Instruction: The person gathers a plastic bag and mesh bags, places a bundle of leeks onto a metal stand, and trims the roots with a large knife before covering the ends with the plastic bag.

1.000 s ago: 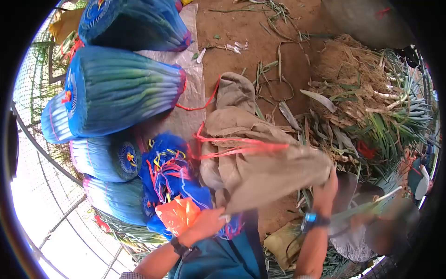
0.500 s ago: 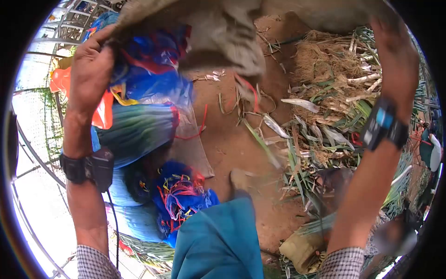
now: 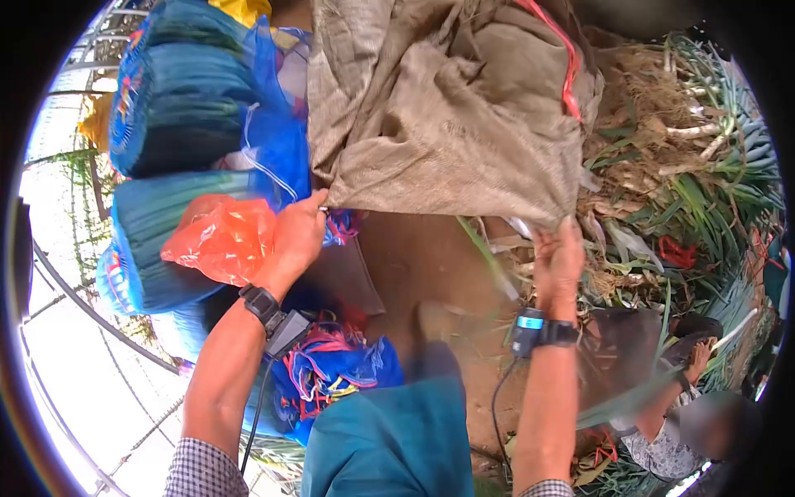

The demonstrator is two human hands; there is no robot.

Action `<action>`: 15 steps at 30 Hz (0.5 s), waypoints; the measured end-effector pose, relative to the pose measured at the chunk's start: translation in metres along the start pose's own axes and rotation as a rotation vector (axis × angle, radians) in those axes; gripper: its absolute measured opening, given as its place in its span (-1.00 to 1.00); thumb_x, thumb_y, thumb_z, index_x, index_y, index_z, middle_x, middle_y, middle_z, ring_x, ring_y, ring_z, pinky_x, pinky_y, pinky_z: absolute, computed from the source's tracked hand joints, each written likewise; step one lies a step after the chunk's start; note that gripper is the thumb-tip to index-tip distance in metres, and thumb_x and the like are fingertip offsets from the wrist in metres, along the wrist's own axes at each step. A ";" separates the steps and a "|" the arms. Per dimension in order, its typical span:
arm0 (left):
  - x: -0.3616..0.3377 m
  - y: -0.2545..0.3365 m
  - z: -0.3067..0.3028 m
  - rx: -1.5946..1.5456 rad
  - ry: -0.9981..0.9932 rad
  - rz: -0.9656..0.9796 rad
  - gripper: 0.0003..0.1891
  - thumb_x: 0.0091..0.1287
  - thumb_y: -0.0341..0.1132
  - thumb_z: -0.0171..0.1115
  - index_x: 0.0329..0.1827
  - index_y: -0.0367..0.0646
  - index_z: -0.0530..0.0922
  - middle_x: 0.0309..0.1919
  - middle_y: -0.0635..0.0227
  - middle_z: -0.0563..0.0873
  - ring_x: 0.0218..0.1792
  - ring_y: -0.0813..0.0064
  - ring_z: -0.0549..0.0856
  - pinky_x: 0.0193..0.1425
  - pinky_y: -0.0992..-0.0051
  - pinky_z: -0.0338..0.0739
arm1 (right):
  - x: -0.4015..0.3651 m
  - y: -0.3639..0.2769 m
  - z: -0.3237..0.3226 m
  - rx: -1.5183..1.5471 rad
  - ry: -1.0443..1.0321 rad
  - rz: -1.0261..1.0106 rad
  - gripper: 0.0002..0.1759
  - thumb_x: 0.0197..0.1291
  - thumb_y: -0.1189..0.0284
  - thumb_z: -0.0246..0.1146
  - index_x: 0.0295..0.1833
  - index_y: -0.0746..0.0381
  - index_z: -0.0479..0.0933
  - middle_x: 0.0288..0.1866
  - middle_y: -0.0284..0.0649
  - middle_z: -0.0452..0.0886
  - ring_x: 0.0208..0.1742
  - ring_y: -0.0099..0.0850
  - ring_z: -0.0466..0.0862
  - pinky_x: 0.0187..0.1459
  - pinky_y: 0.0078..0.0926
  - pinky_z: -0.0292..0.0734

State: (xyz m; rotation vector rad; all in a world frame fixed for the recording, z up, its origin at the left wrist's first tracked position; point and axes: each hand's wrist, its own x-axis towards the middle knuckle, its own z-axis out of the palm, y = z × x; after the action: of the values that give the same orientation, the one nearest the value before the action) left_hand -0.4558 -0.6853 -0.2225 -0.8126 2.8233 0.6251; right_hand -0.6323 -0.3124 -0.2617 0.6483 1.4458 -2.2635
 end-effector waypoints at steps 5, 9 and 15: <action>-0.055 -0.095 0.115 -0.027 -0.148 -0.133 -0.67 0.31 -0.45 0.03 0.10 -0.22 0.61 -0.23 -0.20 0.71 -0.12 -0.19 0.70 -0.01 -0.02 0.57 | -0.024 0.144 -0.069 -0.044 0.121 0.230 -0.56 0.48 0.29 0.13 0.34 0.29 0.34 0.20 -0.05 0.59 0.13 -0.17 0.65 0.23 -0.09 0.59; -0.114 -0.145 0.178 0.105 -0.383 -0.278 -0.66 0.33 -0.41 0.00 0.08 -0.28 0.63 -0.23 -0.24 0.70 -0.09 -0.21 0.69 0.01 -0.04 0.56 | -0.039 0.241 -0.148 -0.262 0.125 0.494 -0.55 0.47 0.31 0.17 0.36 0.27 0.36 0.11 -0.05 0.66 0.06 -0.20 0.69 0.13 -0.16 0.63; -0.251 -0.146 0.205 0.030 -0.817 -0.311 -0.63 0.36 -0.24 0.11 0.19 -0.10 0.56 -0.20 -0.16 0.72 -0.13 -0.18 0.71 -0.05 -0.06 0.57 | -0.055 0.276 -0.178 -1.336 -0.184 0.220 -0.69 0.40 0.45 0.10 0.14 0.36 0.56 -0.10 0.01 0.71 -0.33 -0.18 0.73 -0.25 -0.26 0.68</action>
State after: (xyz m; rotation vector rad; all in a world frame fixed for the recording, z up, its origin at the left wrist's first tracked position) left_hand -0.1618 -0.5900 -0.3991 -0.7423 1.9239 0.6644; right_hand -0.4063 -0.2570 -0.5004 0.1168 2.1511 -0.7723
